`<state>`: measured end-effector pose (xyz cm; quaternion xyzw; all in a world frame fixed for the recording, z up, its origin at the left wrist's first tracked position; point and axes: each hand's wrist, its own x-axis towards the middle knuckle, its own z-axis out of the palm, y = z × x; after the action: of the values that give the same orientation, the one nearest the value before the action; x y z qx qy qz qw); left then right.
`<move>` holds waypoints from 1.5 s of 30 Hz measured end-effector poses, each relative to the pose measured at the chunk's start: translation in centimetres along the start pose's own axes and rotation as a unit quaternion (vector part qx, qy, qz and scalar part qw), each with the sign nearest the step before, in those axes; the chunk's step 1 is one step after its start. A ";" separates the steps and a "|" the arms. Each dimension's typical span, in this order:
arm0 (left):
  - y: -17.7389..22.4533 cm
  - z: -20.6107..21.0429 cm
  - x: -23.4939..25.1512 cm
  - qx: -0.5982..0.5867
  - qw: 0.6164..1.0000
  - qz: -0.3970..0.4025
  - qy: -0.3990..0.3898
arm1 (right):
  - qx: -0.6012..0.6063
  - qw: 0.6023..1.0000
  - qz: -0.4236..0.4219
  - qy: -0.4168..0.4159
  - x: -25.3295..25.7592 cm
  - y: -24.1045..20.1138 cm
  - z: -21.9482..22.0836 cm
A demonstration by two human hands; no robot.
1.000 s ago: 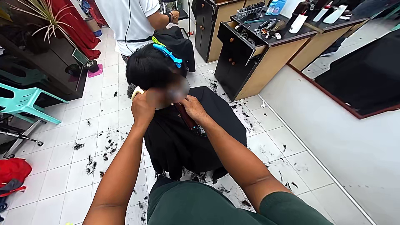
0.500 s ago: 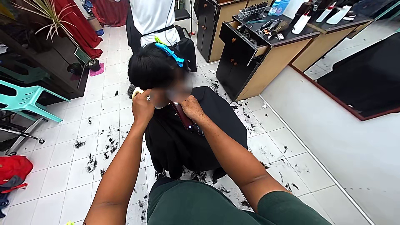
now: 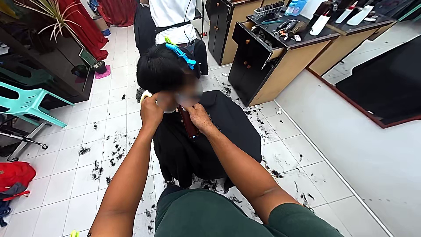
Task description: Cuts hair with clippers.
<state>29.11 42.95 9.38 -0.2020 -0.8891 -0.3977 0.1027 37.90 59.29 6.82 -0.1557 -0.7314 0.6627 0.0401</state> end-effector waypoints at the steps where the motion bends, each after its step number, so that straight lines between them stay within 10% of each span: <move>1: 0.0 0.0 0.0 0.000 1.000 -0.001 -0.001 | -0.001 1.000 -0.001 0.006 0.6 -0.1 0.1; 12: -0.1 0.0 -0.1 0.002 1.000 0.009 0.013 | 0.011 0.999 -0.037 0.003 1.3 0.5 0.0; 15: -0.2 0.6 -2.3 -0.003 0.979 0.165 0.119 | 0.032 0.998 -0.041 -0.035 -0.8 1.3 -1.7; 20: 3.9 -0.2 -2.5 -0.170 0.938 0.173 -0.248 | 0.278 0.960 -0.004 -0.044 -5.7 6.3 -5.0; 26: 6.1 4.0 -0.5 -0.283 0.892 -0.048 -0.349 | 0.271 0.958 0.090 0.012 -11.9 9.2 -6.4; 30: 4.1 2.0 -4.4 -0.351 0.831 -0.014 -0.432 | 0.257 0.957 0.084 0.107 -14.8 9.6 -5.0; 32: 2.2 -0.1 -7.2 -0.472 0.755 0.048 -0.453 | 0.247 0.965 0.045 0.076 -16.4 10.5 -4.3; 36: -0.6 -2.7 -11.4 -0.705 0.418 0.152 -0.553 | 0.271 0.960 0.014 -0.074 -19.4 11.4 -1.4; 38: -2.4 -3.2 -12.7 -0.721 0.362 0.115 -0.579 | 0.341 0.915 -0.016 -0.213 -19.6 11.4 1.1; 39: -3.7 -3.4 -12.9 -0.698 0.422 0.071 -0.574 | 0.356 0.898 -0.027 -0.258 -19.4 11.3 2.4; 42: -7.3 -5.1 -12.3 -0.441 0.789 -0.061 -0.422 | 0.341 0.901 -0.057 -0.261 -19.6 10.1 5.6; 45: -10.9 -7.3 -12.4 -0.337 0.865 -0.086 -0.360 | 0.258 0.955 -0.076 -0.123 -20.0 8.5 8.7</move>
<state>35.59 27.45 2.67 -0.2766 -0.6896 -0.5802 -0.3337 56.03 45.94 0.40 -0.0015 -0.5442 0.8381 0.0388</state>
